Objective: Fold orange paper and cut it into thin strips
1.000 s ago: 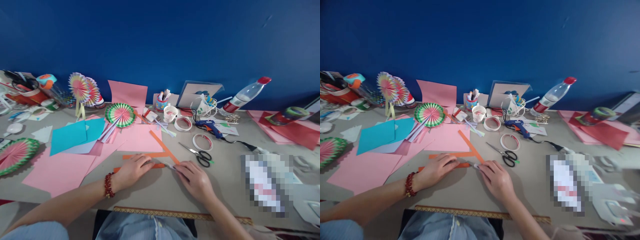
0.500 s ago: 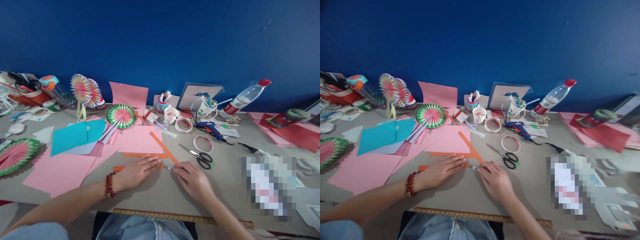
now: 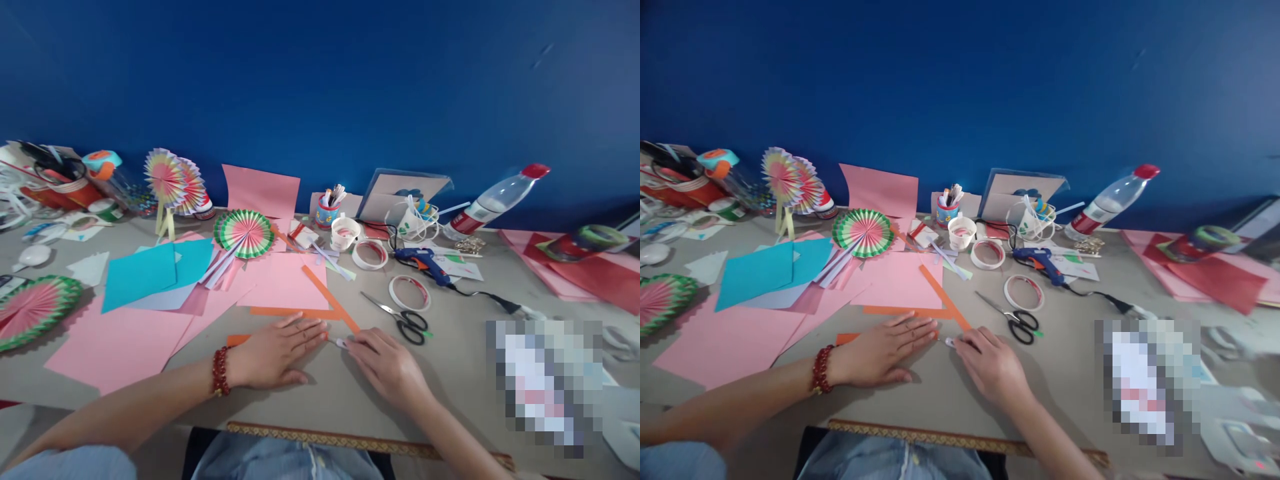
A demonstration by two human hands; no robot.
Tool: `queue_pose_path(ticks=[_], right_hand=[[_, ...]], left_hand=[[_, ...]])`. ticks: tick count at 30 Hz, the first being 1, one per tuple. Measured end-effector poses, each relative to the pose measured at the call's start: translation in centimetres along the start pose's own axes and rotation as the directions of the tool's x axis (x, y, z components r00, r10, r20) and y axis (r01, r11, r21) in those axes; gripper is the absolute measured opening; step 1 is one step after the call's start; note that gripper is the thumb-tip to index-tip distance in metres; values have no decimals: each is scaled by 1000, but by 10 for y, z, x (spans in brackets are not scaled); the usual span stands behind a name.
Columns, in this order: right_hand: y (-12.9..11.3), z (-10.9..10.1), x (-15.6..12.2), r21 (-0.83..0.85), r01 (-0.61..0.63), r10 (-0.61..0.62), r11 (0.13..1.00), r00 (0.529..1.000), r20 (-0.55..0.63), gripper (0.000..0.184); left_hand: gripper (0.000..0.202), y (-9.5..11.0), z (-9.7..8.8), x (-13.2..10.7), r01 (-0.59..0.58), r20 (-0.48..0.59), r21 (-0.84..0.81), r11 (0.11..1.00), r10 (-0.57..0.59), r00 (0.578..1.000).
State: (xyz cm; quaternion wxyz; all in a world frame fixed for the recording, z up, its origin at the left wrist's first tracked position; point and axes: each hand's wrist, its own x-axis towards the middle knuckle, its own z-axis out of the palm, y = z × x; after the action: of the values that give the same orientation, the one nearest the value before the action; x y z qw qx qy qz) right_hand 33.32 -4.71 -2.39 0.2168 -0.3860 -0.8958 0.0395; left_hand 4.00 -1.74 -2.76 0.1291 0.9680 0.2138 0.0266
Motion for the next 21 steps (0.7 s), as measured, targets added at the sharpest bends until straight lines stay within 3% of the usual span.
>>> queue_pose_path(ticks=[21], right_hand=[[-9,8,0,0,-9,9,1000,1000,-4,24]], left_hand=[[85,0,-2,0,15,8,11,1000,-15,1000]])
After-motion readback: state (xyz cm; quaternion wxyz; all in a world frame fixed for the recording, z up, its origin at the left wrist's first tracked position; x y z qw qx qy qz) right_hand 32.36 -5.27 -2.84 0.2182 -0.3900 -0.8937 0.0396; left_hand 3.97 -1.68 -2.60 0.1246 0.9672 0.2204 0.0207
